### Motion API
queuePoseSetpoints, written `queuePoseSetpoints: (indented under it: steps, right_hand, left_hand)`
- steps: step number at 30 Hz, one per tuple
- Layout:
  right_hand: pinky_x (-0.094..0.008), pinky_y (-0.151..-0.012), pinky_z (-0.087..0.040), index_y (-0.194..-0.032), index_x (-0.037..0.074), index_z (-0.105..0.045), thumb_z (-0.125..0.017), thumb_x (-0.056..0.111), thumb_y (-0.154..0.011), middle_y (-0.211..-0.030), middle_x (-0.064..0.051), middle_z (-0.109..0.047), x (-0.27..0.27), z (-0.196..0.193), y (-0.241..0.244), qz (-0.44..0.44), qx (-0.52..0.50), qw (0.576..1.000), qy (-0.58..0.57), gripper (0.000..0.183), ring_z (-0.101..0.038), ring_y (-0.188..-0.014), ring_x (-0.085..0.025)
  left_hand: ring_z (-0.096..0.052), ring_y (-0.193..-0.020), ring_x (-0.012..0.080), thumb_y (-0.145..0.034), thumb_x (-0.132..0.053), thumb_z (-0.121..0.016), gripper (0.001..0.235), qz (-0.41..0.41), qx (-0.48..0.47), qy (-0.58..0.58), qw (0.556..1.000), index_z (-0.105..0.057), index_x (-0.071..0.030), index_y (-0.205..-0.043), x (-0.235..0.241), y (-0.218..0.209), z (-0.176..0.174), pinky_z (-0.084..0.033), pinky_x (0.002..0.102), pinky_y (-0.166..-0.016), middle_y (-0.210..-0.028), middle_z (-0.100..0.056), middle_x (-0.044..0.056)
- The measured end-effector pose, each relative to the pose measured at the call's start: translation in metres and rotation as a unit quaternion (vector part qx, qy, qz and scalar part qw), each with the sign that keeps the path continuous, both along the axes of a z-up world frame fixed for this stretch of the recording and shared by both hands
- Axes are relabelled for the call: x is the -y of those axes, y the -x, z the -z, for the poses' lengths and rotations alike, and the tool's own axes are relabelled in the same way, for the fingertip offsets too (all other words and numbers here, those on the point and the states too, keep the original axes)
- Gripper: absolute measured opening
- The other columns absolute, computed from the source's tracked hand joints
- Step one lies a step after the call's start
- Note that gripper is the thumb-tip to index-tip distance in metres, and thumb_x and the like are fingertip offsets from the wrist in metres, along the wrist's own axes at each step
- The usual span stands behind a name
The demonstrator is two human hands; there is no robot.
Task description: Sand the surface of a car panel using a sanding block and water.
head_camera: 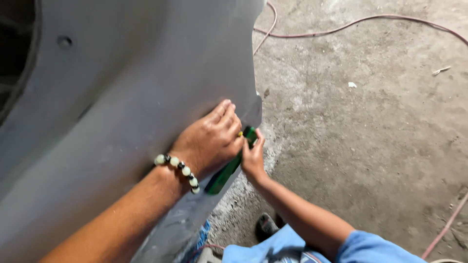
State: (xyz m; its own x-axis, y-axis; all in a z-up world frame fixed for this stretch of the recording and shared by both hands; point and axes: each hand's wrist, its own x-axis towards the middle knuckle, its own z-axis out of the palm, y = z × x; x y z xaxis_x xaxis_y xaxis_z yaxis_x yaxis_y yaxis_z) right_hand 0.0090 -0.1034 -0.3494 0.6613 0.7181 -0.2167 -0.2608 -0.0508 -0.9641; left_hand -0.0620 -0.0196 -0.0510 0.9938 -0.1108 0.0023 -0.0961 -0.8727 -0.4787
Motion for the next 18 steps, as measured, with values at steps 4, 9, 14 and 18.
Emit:
queuePoseSetpoints:
  steps: [4,9,14,18]
  right_hand:
    - [-0.036,-0.102,-0.046,-0.157,0.006,-0.018,-0.054,0.011,-0.099,-0.125,-0.018,-0.051,0.007,-0.028,0.01,-0.042,0.071,0.995,-0.057,0.069,-0.052,-0.112,-0.023]
    - [-0.034,-0.104,-0.047,-0.152,0.002,-0.028,-0.058,0.013,-0.105,-0.133,-0.015,-0.055,-0.027,0.017,-0.029,0.061,0.076,0.994,-0.052,0.056,-0.056,-0.12,-0.021]
    - [-0.034,-0.097,-0.049,-0.156,0.006,-0.018,-0.055,0.016,-0.102,-0.124,-0.017,-0.054,-0.002,-0.039,-0.006,-0.017,0.06,0.995,-0.079,0.067,-0.056,-0.111,-0.02]
    - [-0.034,-0.084,-0.051,-0.154,0.009,-0.021,-0.052,0.02,-0.104,-0.116,-0.015,-0.055,-0.017,-0.039,-0.038,0.002,-0.029,0.999,-0.029,0.06,-0.056,-0.097,-0.019]
  left_hand:
    - [-0.064,-0.12,0.0344,-0.082,-0.028,-0.06,0.026,0.002,0.021,0.001,1.0,-0.075,-0.009,-0.092,0.008,0.003,0.004,-0.041,0.045,-0.113,-0.114,-0.072,0.019]
    - [-0.063,-0.122,0.0344,-0.088,-0.022,-0.06,0.019,0.012,-0.009,-0.027,1.0,-0.075,-0.01,-0.09,-0.005,0.0,0.006,-0.04,0.047,-0.115,-0.116,-0.072,0.016]
    - [-0.064,-0.119,0.036,-0.087,-0.025,-0.059,0.023,0.009,0.024,0.0,1.0,-0.076,-0.011,-0.095,-0.001,0.001,0.014,-0.041,0.047,-0.113,-0.112,-0.073,0.018]
    - [-0.064,-0.122,0.0338,-0.089,-0.023,-0.059,0.022,0.02,0.01,-0.049,0.999,-0.076,-0.01,-0.095,-0.001,0.001,0.01,-0.04,0.047,-0.114,-0.115,-0.072,0.016]
